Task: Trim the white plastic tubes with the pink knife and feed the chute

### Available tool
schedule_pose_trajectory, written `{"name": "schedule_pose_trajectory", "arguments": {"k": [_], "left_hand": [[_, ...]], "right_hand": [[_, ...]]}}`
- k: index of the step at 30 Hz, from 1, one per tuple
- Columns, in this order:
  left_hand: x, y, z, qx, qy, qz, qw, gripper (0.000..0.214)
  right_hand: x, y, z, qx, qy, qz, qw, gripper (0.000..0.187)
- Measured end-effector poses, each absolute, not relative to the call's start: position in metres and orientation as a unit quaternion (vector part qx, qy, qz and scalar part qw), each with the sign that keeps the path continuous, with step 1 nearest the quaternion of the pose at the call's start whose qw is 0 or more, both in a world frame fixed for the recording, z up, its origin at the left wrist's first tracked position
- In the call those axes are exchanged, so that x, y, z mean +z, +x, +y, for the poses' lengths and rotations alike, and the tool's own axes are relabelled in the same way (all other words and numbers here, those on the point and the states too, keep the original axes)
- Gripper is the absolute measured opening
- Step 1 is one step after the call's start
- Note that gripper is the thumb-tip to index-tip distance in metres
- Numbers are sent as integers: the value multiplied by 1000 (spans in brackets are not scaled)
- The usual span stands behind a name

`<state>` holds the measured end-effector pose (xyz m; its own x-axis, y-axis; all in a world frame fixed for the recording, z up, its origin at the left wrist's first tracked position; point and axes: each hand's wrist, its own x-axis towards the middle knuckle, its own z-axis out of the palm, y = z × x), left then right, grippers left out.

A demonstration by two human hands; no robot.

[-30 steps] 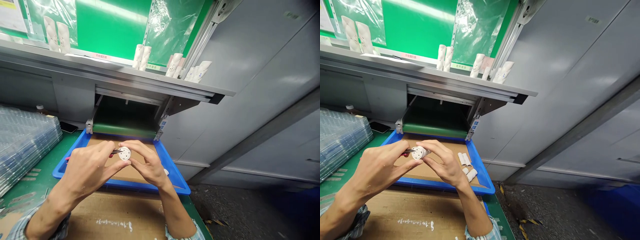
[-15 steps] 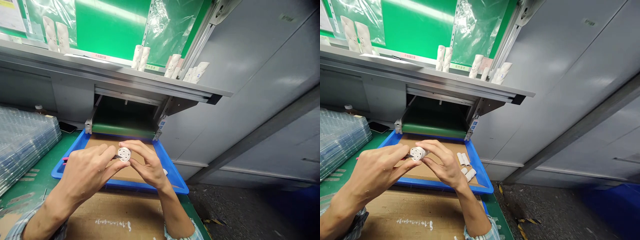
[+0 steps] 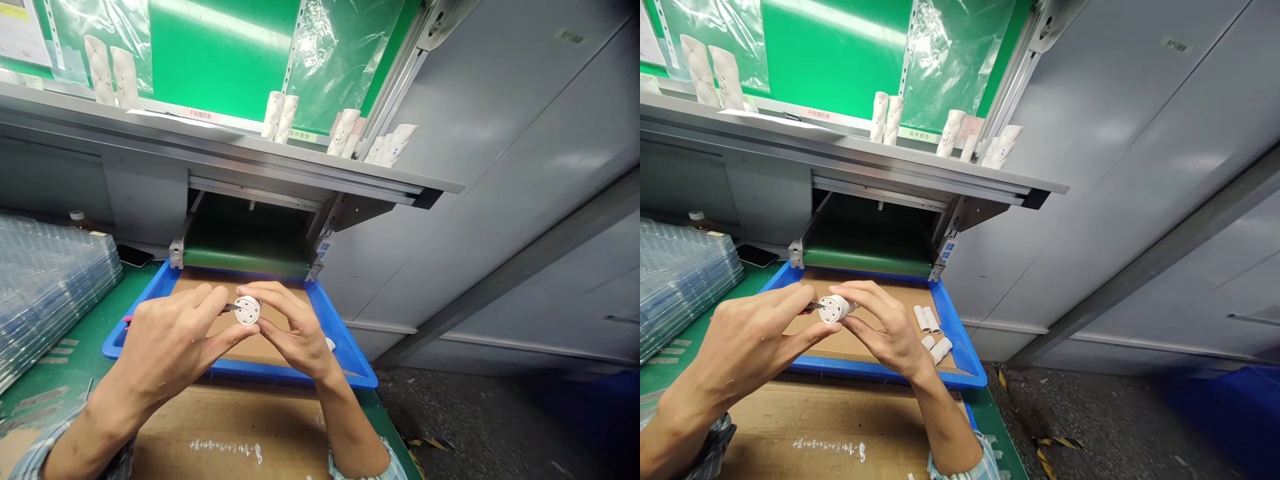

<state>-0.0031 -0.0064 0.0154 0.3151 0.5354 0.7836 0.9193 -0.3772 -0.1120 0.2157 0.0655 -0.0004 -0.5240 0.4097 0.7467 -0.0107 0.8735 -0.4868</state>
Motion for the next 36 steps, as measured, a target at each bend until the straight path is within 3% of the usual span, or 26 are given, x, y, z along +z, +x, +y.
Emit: {"name": "schedule_pose_trajectory", "arguments": {"k": [16,23,27,32,36], "left_hand": [[14,-5,-7,-332,-775,-469,262,54],[18,-2,-7,-418,-791,-427,133,29],[18,-4,-8,-423,-807,-403,84,26],[16,-5,-8,-417,-795,-418,137,31],[13,-4,-6,-386,-773,-457,213,47]], "right_hand": [[-5,216,68,215,-123,-843,478,41],[-6,213,70,209,-117,-829,505,36],[-8,214,69,265,-109,-825,488,41],[-8,217,70,242,-117,-829,491,43],[-5,217,71,198,-114,-833,503,36]]}}
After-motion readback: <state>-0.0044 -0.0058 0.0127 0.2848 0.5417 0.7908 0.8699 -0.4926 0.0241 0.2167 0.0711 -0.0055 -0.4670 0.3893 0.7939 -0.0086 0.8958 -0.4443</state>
